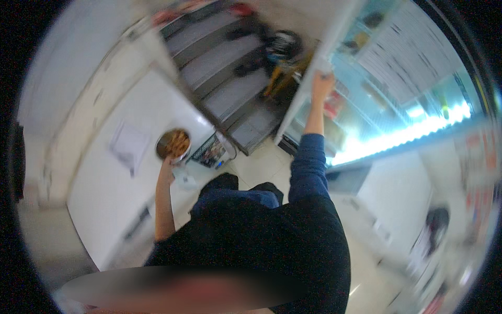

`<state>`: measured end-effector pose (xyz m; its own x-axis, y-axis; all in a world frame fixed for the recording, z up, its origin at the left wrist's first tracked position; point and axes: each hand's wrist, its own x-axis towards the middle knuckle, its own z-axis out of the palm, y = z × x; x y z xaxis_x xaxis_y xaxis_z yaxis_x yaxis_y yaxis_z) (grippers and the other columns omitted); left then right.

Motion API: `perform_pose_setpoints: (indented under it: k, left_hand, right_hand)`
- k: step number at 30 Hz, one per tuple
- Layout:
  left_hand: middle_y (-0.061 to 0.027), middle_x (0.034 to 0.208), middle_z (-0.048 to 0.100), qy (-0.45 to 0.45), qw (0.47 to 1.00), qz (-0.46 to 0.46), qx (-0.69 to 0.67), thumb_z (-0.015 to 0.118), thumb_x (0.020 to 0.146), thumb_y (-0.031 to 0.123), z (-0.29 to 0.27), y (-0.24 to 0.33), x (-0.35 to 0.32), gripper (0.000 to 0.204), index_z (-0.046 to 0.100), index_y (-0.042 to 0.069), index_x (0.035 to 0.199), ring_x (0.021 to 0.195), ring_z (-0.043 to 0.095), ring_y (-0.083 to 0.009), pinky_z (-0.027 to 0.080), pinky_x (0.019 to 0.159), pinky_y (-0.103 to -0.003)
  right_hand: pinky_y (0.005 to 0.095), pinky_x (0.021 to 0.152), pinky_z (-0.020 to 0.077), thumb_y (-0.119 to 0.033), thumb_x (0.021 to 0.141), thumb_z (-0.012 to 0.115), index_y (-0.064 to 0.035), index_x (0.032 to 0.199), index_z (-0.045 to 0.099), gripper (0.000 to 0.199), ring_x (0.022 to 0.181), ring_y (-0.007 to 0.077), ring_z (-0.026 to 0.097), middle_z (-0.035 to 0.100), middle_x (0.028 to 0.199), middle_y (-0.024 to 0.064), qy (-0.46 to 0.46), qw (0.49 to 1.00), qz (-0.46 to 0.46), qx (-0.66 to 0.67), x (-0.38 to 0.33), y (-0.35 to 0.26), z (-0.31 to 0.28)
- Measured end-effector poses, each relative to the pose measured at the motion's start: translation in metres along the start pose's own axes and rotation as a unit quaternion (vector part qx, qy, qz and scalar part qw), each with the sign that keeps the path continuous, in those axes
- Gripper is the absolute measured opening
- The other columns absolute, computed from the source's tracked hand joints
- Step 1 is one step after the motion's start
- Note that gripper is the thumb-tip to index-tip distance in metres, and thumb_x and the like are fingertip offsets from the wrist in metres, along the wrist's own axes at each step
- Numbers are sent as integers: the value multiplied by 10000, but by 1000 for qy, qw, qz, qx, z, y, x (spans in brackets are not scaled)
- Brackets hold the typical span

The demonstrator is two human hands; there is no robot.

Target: The person assembles a takeout meal by retrieving fried chicken from a display case, adding sauce from a refrigerated container, scooping rice into a container, and combining the items in a takeaway box. They handle receipts, plastic bags, and a container lid during the process.

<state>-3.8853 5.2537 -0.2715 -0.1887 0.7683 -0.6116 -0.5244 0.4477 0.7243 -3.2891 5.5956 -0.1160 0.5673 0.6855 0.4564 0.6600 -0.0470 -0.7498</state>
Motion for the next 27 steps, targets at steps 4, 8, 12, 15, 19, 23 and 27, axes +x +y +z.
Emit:
perform_pose_setpoints:
  k: [4,8,12,15,19,23,27]
  left_hand:
    - [-118,1087,619,-51,995,-81,-30,574,919,333,-38,56,70,387,584,50,1183,965,573,-271,530,845,-491]
    - [-118,1148,642,-73,992,-97,26,505,961,387,-50,83,105,404,587,73,1201,1032,583,-270,504,931,-471]
    - [-154,1252,641,-155,953,-252,70,377,1004,583,-42,104,84,715,568,-31,1317,1162,568,-278,451,1026,-417]
    - [-199,1201,667,-146,894,-356,228,312,1005,637,-22,130,53,854,604,-136,1222,1186,585,-268,418,1052,-379]
    - [-123,830,731,-204,844,-192,457,576,987,371,31,173,49,454,748,-28,855,787,672,-180,504,814,-299]
    - [-90,765,700,-309,788,-7,533,600,979,322,130,188,77,398,703,5,759,645,610,-150,472,634,-289]
    - [-59,814,692,-377,793,-53,475,535,1013,289,250,179,83,350,698,4,889,708,634,-140,479,670,-239]
  right_hand:
    - [495,744,495,-138,791,573,11,988,648,258,829,455,635,667,828,252,74,996,-42,14,-21,-21,-11]
    - [395,707,503,-94,811,556,23,1046,657,282,772,283,642,664,853,198,98,995,28,-9,-92,-46,-47]
    - [313,802,507,2,859,532,55,1140,619,299,867,192,634,670,954,128,90,976,15,199,-200,-35,-106]
    - [361,996,444,-1,925,521,59,1349,486,429,1189,261,557,572,1288,198,137,961,196,136,-298,-10,-121]
    - [388,1050,395,39,820,553,54,1388,429,582,1275,359,464,465,1400,254,175,908,379,36,-411,14,-118]
    - [411,1098,318,31,772,540,40,1282,495,511,1236,376,471,514,1303,226,193,901,388,-11,-447,13,-170]
    - [348,869,484,33,823,487,-5,1299,553,482,1065,214,585,599,1251,134,45,660,718,214,-400,-33,-184]
